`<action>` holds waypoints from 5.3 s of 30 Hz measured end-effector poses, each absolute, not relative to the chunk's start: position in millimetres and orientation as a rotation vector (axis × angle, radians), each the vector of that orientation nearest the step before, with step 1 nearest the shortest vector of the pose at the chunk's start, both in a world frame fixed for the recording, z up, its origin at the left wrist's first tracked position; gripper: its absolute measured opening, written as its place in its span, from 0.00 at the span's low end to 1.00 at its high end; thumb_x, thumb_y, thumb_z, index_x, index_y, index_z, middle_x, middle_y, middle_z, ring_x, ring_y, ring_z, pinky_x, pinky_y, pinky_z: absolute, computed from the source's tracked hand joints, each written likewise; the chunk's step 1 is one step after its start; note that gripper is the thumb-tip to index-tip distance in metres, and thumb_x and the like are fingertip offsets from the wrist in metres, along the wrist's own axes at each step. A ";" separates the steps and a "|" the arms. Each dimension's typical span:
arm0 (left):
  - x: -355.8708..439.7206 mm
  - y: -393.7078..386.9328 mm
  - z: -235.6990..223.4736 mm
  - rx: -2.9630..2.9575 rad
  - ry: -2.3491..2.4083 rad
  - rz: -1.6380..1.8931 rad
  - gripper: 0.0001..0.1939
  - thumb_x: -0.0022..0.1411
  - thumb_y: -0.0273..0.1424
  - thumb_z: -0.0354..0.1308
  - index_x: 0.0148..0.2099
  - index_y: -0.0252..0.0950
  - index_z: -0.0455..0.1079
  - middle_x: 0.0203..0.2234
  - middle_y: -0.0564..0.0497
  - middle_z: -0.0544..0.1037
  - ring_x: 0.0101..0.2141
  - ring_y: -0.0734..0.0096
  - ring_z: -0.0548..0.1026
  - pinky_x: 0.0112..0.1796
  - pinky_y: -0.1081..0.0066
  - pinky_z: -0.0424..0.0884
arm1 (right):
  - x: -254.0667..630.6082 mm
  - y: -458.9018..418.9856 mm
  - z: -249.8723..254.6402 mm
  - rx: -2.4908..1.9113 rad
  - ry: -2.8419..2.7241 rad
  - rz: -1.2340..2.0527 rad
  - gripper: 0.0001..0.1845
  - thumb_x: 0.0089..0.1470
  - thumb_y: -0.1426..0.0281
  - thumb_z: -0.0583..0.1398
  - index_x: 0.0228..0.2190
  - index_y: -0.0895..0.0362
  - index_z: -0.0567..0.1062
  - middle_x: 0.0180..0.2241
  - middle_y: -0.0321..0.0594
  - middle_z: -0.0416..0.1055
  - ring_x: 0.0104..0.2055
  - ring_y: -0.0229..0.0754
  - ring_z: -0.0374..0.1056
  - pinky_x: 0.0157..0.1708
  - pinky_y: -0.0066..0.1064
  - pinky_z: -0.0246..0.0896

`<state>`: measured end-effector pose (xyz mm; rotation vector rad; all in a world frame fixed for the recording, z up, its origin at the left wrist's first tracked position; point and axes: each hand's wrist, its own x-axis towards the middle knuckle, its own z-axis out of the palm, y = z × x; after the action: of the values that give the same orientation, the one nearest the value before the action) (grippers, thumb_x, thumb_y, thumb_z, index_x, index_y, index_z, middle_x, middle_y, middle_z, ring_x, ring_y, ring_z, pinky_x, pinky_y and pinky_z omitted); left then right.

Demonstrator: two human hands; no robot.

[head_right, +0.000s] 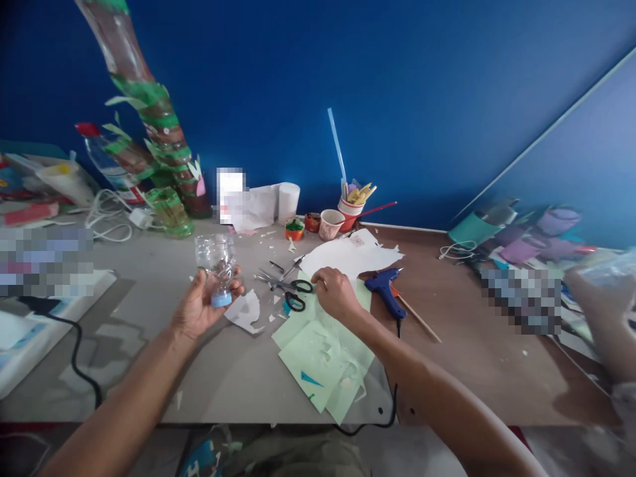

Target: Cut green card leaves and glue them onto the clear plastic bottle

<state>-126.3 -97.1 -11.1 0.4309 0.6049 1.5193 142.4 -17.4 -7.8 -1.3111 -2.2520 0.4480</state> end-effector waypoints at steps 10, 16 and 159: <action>-124.6 -97.2 -11.4 0.398 0.634 1.514 0.21 0.50 0.39 0.66 0.41 0.30 0.72 0.35 0.44 0.77 0.30 0.68 0.75 0.35 0.65 0.76 | 136.5 -19.6 3.2 -1.359 -2.318 0.509 0.06 0.54 0.71 0.56 0.30 0.58 0.73 0.33 0.39 0.72 0.32 0.37 0.65 0.35 0.28 0.57; -124.8 -97.9 -10.4 0.391 0.622 1.519 0.21 0.48 0.39 0.67 0.40 0.28 0.72 0.33 0.44 0.77 0.30 0.68 0.75 0.37 0.66 0.76 | 119.3 -28.3 8.7 -1.362 -2.558 0.408 0.11 0.54 0.73 0.57 0.40 0.60 0.73 0.40 0.45 0.72 0.42 0.42 0.67 0.43 0.30 0.57; -107.2 -99.3 -6.9 0.471 0.718 1.451 0.24 0.55 0.52 0.56 0.33 0.33 0.69 0.20 0.53 0.70 0.20 0.75 0.66 0.27 0.71 0.66 | 84.9 -80.0 22.5 -0.894 -2.017 1.105 0.05 0.51 0.70 0.58 0.32 0.58 0.69 0.27 0.35 0.66 0.27 0.36 0.61 0.29 0.27 0.58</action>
<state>-107.2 -99.3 -6.9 0.4708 0.7184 1.4508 84.9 -80.0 22.5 -0.8942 -2.0166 1.1050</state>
